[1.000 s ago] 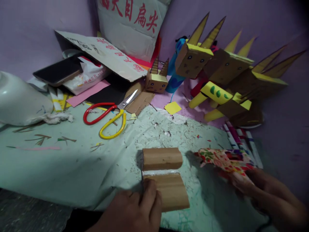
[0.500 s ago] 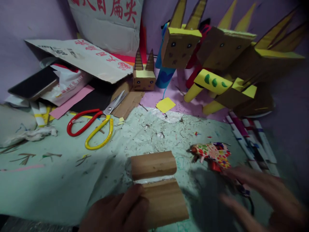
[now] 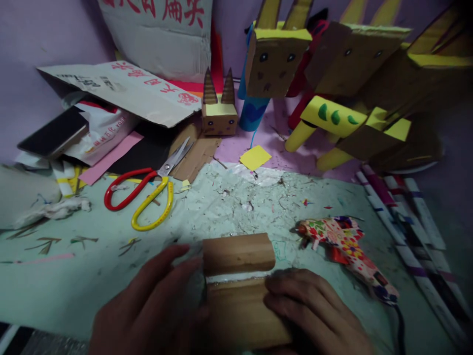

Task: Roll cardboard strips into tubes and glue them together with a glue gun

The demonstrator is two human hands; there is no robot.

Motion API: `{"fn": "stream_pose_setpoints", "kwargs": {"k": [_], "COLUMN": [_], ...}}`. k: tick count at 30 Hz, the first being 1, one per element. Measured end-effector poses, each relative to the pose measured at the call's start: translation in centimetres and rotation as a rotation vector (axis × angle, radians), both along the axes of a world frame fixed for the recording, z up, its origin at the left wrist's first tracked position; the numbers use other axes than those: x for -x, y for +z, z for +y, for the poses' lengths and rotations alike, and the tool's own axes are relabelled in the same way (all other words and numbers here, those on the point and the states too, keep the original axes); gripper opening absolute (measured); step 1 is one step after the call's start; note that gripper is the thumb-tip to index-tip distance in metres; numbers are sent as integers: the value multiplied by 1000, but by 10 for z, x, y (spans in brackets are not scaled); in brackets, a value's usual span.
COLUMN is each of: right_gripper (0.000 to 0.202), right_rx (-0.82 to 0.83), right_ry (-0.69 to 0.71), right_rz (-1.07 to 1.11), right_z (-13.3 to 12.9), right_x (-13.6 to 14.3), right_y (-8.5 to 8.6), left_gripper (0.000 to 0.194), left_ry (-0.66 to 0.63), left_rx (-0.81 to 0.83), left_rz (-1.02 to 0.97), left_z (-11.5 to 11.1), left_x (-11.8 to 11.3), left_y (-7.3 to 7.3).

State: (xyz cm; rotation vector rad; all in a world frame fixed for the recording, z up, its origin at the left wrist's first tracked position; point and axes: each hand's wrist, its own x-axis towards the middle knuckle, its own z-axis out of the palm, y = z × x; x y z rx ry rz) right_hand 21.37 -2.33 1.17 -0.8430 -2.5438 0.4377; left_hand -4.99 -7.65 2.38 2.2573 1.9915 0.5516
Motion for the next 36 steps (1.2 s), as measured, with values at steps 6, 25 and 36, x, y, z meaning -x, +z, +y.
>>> {"fn": "stream_pose_setpoints", "kwargs": {"k": [6, 25, 36], "right_gripper": [22, 67, 79], "right_rx": [-158, 729, 397], "right_ry": [63, -657, -757], "right_rz": [-72, 638, 376], "right_z": [5, 29, 48], "right_x": [30, 65, 76], "right_y": [17, -7, -4], "left_gripper": [28, 53, 48], "left_ry": [-314, 313, 355], "left_rx": [179, 478, 435], "left_rz": [-136, -986, -912], "left_z": [69, 97, 87], "left_x": [-18, -39, -49], "left_y": [20, 14, 13]}}
